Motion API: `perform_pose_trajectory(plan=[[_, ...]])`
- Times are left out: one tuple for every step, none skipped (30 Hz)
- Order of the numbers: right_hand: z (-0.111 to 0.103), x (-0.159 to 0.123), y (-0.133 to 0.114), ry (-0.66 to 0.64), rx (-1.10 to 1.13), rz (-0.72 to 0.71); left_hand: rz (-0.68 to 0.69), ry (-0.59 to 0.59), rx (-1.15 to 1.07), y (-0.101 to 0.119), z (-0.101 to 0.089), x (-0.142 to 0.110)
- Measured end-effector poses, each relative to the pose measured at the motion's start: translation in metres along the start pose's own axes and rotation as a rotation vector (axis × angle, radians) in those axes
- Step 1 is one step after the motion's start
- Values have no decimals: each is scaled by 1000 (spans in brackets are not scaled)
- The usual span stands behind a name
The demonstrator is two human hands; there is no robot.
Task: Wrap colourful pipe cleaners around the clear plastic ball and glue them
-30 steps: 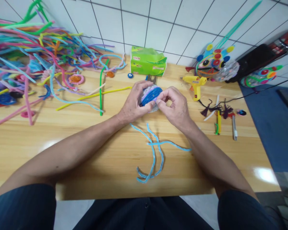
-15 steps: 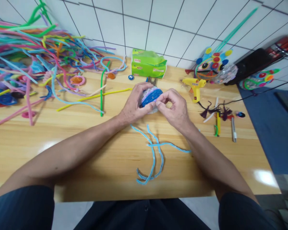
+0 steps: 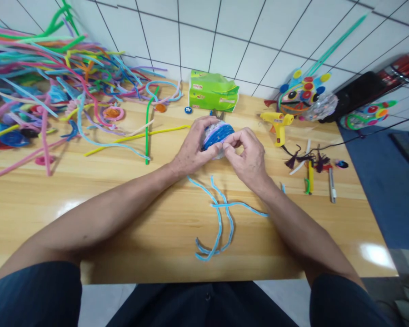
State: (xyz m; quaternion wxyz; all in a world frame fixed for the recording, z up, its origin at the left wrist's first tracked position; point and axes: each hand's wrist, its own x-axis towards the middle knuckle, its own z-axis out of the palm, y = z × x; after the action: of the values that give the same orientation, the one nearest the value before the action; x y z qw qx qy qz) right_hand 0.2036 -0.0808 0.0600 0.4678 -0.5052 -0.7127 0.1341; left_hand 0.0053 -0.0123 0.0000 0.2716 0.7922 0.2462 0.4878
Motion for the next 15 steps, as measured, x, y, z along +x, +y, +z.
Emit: perform_pose_trajectory(plan=[[0,-1,-1,5,6,5,4,-3,-7,0,0,0],[0,-1,-2,9,15,11,4,-6,-13,0,0,0],[1,-1,-2,11,25,18,1,-9,-18,0,0,1],[1,-2,-3,11,34,27,-3,-14,-21,0,0,1],[1,-2,-3,10,44,37,-9,-19,-24,0,0,1],[2,-2,-2,11,62,53,-18,-22,-28,0,0,1],[3,-3,-1,18,94,77,-26,-25,-33,0,1,1],[4,-2,0,35,137,106,-33,-27,-38,0,1,2],[5,-2,2,64,185,137,-39,-28,-42,-1,1,2],[6,-1,4,100,228,165,-43,-26,-45,-1,2,2],[6,1,7,138,260,188,-41,-25,-46,-2,3,2],[5,3,9,172,276,203,-35,-24,-48,-2,3,2],[2,6,11,199,276,209,-28,-22,-50,-3,4,2],[-2,9,12,220,272,210,-22,-19,-53,-4,5,2],[-8,12,13,238,271,211,-19,-15,-57,-5,6,2]])
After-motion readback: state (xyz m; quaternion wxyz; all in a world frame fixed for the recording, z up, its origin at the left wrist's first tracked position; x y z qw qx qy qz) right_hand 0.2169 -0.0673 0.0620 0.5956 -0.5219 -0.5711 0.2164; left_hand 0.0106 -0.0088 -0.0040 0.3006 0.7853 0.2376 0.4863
